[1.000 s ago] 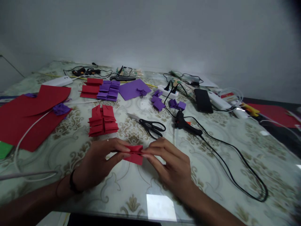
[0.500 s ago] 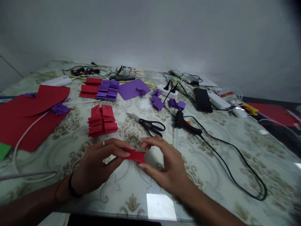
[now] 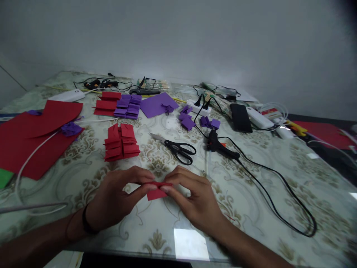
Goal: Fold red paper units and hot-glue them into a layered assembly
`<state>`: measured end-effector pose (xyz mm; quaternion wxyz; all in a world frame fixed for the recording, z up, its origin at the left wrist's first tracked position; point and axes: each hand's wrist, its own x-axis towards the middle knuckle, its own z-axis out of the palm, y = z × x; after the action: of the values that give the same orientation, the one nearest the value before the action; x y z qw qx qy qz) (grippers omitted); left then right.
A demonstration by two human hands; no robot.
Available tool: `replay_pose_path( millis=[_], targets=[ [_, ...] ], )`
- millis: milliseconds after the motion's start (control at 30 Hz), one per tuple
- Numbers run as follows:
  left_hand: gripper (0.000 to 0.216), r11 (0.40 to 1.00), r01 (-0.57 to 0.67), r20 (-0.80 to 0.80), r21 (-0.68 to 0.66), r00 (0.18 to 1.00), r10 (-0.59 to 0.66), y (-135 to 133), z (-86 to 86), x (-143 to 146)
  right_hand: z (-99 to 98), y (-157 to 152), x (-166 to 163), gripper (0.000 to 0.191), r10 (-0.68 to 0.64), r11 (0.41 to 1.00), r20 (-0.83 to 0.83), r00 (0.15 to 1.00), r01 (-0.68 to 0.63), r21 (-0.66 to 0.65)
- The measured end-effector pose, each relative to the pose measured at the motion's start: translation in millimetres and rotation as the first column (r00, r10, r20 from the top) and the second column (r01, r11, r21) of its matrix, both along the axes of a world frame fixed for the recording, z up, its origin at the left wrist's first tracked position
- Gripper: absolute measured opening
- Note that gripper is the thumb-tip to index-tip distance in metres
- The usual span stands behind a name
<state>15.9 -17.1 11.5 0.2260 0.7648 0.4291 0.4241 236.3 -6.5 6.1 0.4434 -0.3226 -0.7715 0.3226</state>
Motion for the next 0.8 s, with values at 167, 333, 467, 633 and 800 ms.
replay_pose_path(
  millis=[167, 333, 467, 633, 800],
  targets=[
    [0.010, 0.983, 0.031, -0.029, -0.180, 0.999, -0.037, 4.4, 3.3, 0.8, -5.0, 0.3, -1.9, 0.016, -0.024, 0.992, 0.020, 1.000, 0.026, -0.125],
    [0.010, 0.936, 0.001, 0.061, -0.352, 0.998, 0.022, 9.4, 4.9, 0.3, -8.6, 1.4, -2.4, 0.026, -0.094, 0.983, -0.053, 0.994, 0.085, -0.162],
    [0.015, 0.862, -0.021, 0.180, -0.507, 0.975, 0.129, 11.1, 6.3, -0.3, -6.8, 4.3, 1.2, 0.033, 0.000, 0.999, 0.004, 1.000, 0.000, -0.038],
    [0.017, 0.862, -0.019, 0.122, -0.506, 0.988, 0.094, 11.2, 8.6, -0.5, -5.8, 6.8, 2.3, 0.015, 0.027, 0.999, 0.000, 1.000, -0.027, -0.020],
    [0.026, 0.900, 0.023, 0.034, -0.436, 0.999, -0.009, 11.3, 12.0, -2.2, -6.0, 8.2, 1.5, 0.007, -0.027, 0.992, -0.009, 1.000, 0.026, -0.127]
  ],
)
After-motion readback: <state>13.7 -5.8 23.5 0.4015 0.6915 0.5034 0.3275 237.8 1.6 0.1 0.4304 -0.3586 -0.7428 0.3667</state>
